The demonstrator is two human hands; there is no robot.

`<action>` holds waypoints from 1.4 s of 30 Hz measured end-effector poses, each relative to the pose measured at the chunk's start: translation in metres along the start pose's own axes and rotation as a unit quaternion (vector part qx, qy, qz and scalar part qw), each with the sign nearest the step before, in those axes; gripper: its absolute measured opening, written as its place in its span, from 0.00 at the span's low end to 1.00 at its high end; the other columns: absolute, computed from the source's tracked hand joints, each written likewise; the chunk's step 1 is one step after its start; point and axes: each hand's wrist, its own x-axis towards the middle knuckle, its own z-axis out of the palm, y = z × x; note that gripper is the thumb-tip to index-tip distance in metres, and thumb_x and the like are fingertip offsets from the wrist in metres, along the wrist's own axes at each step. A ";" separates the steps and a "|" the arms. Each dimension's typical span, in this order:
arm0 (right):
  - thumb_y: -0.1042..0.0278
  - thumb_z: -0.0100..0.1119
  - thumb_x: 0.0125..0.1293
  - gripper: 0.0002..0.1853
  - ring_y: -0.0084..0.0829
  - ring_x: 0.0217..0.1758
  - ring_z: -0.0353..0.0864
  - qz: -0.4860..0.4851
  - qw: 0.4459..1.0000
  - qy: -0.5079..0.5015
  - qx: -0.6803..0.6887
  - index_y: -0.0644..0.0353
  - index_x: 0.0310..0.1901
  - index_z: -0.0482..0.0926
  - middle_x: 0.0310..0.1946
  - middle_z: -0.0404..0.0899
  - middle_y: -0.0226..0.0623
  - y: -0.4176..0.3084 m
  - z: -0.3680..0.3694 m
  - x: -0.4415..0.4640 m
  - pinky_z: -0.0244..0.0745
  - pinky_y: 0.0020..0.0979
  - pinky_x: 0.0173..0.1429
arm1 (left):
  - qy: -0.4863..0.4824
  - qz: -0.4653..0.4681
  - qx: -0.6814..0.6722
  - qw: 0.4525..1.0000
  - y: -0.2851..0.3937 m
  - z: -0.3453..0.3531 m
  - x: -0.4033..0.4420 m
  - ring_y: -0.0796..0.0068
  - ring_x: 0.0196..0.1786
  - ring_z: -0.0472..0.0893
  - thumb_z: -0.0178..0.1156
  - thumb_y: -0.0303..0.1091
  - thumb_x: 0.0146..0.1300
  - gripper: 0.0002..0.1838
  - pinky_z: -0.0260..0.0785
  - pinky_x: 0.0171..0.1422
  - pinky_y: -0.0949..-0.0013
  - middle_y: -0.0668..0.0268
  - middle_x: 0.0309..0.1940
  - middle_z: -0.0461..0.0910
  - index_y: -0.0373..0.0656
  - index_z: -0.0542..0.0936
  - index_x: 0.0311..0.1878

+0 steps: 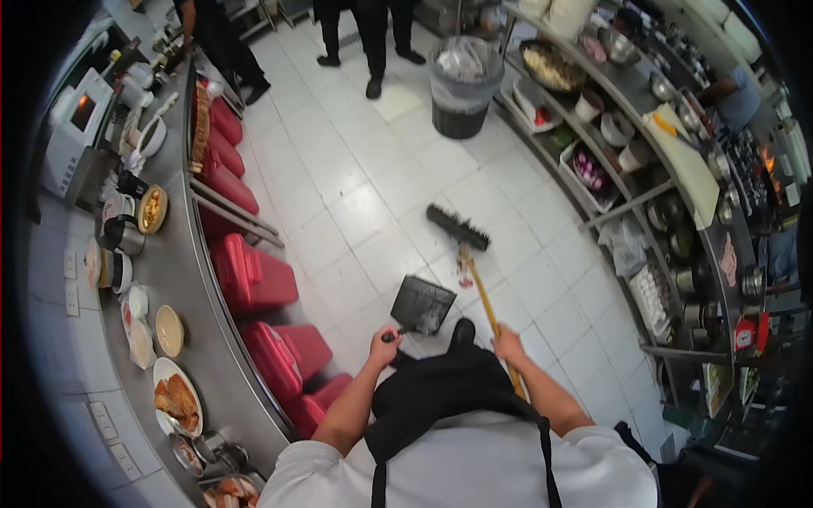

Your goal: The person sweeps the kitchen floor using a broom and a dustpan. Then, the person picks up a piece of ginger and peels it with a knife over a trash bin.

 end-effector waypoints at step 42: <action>0.70 0.61 0.53 0.35 0.55 0.55 0.76 -0.023 0.992 -0.085 -0.092 0.63 0.65 0.65 0.51 0.76 0.61 0.016 -0.041 0.001 0.73 0.42 0.59 | -0.090 0.055 0.082 0.991 0.033 0.027 0.012 0.73 0.34 0.75 0.62 0.23 0.52 0.09 0.69 0.44 0.68 0.67 0.25 0.74 0.42 0.70 0.28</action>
